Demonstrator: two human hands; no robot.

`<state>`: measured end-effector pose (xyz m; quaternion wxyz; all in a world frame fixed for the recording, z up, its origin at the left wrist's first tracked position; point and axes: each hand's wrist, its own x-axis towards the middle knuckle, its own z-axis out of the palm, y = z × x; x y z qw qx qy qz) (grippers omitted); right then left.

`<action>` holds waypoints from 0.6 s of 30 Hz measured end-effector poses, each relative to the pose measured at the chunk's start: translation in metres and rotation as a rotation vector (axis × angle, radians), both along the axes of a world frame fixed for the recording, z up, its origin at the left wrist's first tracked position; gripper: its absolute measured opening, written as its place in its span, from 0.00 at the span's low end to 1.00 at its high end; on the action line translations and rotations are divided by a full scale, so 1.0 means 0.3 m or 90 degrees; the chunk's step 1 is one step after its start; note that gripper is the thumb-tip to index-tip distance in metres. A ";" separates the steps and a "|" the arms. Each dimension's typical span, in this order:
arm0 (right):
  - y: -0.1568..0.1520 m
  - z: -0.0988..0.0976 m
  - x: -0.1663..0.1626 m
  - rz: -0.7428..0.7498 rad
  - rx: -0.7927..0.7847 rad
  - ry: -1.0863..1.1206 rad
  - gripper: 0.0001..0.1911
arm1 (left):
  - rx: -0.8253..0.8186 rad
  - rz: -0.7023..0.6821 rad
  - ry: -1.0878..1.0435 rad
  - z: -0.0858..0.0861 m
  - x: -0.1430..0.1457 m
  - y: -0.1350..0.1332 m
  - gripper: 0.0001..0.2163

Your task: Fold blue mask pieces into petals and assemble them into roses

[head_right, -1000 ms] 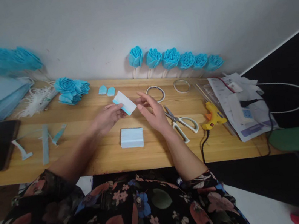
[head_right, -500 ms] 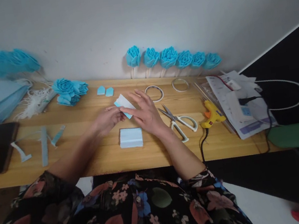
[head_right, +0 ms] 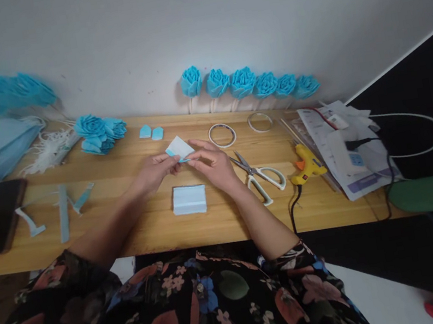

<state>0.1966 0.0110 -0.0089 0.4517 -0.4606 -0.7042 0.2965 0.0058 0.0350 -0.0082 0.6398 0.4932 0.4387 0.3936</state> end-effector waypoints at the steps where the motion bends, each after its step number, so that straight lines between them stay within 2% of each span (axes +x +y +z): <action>1: 0.001 -0.005 -0.002 -0.003 -0.024 0.030 0.06 | 0.003 -0.004 0.005 0.000 0.000 -0.001 0.12; 6: 0.007 -0.029 -0.009 -0.039 -0.126 0.111 0.11 | 0.009 -0.014 0.017 0.004 0.000 -0.006 0.12; 13: 0.009 -0.017 -0.013 -0.042 -0.142 0.136 0.10 | 0.006 -0.006 0.038 0.000 0.001 -0.004 0.12; 18: 0.012 -0.010 -0.015 -0.020 -0.169 0.173 0.22 | 0.001 -0.011 0.049 -0.004 0.003 -0.001 0.12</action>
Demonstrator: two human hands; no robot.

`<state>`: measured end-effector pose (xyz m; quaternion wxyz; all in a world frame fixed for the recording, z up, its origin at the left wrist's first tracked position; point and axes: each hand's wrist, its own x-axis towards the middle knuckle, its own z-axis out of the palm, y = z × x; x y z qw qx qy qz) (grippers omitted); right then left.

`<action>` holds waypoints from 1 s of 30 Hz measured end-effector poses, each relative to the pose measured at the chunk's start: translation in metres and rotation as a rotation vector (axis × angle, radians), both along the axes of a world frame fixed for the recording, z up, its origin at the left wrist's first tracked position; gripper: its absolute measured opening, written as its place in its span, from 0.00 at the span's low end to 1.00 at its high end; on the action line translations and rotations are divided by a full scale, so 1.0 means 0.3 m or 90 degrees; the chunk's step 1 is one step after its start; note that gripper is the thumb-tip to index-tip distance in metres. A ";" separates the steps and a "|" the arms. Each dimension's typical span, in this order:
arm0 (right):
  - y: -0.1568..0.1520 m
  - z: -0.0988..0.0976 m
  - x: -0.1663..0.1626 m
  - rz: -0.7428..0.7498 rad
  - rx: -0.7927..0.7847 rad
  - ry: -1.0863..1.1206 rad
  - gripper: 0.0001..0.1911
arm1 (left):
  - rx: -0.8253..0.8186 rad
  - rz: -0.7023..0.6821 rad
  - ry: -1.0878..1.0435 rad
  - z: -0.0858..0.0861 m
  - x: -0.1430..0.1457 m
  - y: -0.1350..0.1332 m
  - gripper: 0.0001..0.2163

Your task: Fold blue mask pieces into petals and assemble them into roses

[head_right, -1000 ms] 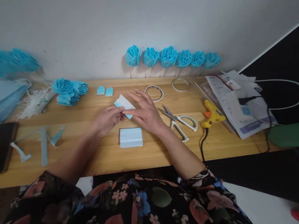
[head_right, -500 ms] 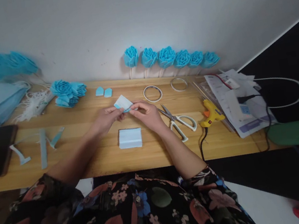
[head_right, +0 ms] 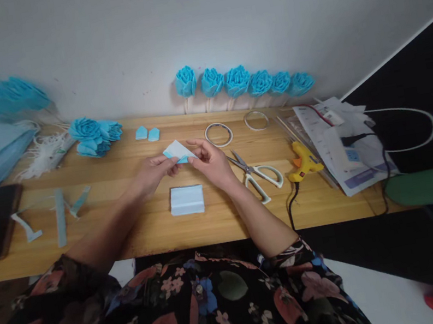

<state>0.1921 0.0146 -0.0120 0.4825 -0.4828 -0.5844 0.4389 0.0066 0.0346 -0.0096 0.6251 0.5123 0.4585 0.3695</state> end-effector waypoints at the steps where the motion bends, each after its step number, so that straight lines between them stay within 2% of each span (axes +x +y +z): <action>1: 0.000 -0.001 0.000 0.001 -0.004 -0.001 0.23 | -0.001 -0.002 0.001 0.000 0.000 0.000 0.12; 7: 0.001 -0.007 0.003 0.002 0.006 -0.016 0.25 | 0.004 -0.005 0.020 0.000 -0.002 0.001 0.13; 17: -0.025 0.037 0.005 0.068 0.142 -0.134 0.22 | -0.035 0.028 -0.049 0.001 -0.007 0.005 0.13; 22: -0.027 0.034 0.008 0.061 0.167 -0.201 0.14 | -0.017 0.027 -0.030 0.006 -0.007 0.000 0.13; 27: -0.027 0.037 0.007 0.069 0.173 -0.202 0.04 | 0.020 0.019 0.014 0.009 -0.006 -0.004 0.14; 30: -0.019 0.025 0.008 0.045 0.161 -0.163 0.06 | 0.028 0.013 0.011 0.013 -0.004 -0.006 0.13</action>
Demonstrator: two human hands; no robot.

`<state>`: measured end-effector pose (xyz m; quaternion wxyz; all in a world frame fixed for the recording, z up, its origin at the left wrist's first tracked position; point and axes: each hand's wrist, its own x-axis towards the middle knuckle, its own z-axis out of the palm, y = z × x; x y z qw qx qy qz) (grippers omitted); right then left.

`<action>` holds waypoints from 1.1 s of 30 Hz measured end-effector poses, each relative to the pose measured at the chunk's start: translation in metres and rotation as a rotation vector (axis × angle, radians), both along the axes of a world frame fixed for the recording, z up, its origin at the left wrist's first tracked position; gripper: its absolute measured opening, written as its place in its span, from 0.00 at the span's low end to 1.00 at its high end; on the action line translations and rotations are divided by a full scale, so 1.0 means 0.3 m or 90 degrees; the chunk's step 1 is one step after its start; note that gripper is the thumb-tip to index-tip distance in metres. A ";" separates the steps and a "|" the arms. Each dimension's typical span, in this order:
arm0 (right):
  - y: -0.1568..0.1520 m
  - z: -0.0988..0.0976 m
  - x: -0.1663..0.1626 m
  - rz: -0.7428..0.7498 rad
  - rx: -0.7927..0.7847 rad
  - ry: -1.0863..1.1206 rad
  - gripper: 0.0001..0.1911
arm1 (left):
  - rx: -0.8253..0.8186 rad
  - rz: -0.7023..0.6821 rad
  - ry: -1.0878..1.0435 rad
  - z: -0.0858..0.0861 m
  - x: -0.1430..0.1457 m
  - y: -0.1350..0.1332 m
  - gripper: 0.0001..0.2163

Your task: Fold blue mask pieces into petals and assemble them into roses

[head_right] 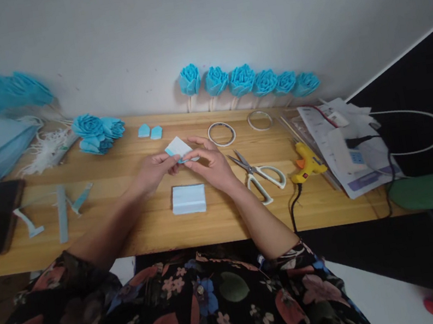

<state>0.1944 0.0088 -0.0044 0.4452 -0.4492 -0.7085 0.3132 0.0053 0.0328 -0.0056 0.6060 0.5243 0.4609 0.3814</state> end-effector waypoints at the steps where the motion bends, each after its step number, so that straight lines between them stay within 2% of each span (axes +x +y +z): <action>1: 0.004 -0.006 0.000 -0.006 -0.006 0.019 0.06 | -0.001 -0.001 -0.002 0.001 0.001 0.000 0.12; 10: 0.016 -0.046 -0.007 -0.039 -0.139 0.135 0.11 | -0.005 -0.028 0.000 -0.005 0.001 0.000 0.12; 15: 0.018 -0.046 -0.009 -0.041 -0.145 0.150 0.10 | 0.009 -0.036 0.017 -0.008 0.003 0.001 0.14; 21: 0.017 -0.029 -0.013 -0.030 -0.188 0.200 0.26 | 0.033 -0.069 0.051 -0.007 0.003 -0.003 0.16; 29: 0.017 -0.037 -0.019 0.037 -0.231 0.251 0.28 | 0.041 -0.035 0.023 -0.007 0.003 0.007 0.13; 33: 0.016 -0.035 -0.016 0.026 -0.233 0.239 0.22 | 0.082 -0.057 0.062 -0.011 0.006 0.006 0.12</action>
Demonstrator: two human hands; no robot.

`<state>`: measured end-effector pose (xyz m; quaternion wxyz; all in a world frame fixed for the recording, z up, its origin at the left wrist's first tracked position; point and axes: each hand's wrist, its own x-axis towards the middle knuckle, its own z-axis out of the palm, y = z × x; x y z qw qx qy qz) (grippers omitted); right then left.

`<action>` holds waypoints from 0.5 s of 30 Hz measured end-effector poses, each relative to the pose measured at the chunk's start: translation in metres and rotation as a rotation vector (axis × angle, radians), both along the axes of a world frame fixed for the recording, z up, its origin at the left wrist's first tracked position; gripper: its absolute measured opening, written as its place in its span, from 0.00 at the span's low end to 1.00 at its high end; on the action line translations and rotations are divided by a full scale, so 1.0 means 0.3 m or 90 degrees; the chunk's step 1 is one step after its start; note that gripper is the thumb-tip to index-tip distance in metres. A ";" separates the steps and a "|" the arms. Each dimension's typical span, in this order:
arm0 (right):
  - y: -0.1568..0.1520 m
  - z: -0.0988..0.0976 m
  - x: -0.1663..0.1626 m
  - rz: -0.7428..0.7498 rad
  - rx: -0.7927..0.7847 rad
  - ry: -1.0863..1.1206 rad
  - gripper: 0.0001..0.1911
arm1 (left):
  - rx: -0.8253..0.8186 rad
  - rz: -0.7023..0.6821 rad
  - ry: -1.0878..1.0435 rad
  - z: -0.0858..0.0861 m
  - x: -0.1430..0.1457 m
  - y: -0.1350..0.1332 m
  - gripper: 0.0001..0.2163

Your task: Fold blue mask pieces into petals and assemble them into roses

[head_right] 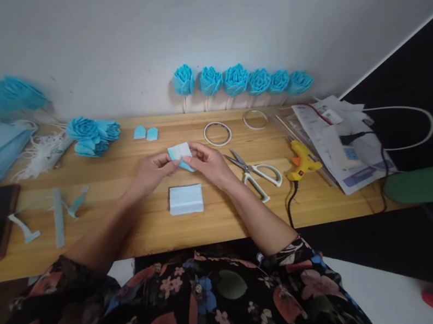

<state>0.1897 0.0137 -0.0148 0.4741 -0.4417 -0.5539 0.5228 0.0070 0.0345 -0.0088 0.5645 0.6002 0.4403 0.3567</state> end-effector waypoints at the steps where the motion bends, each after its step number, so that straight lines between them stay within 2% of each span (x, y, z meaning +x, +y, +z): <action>1: 0.000 0.000 0.001 -0.003 -0.001 -0.008 0.21 | 0.009 -0.006 0.007 0.001 0.001 -0.001 0.11; 7: 0.000 -0.001 0.002 -0.009 -0.004 -0.017 0.17 | -0.003 -0.001 -0.031 0.012 0.003 -0.005 0.10; 15: -0.001 -0.002 0.001 -0.035 -0.005 0.001 0.17 | -0.069 -0.030 -0.043 0.006 -0.001 -0.003 0.13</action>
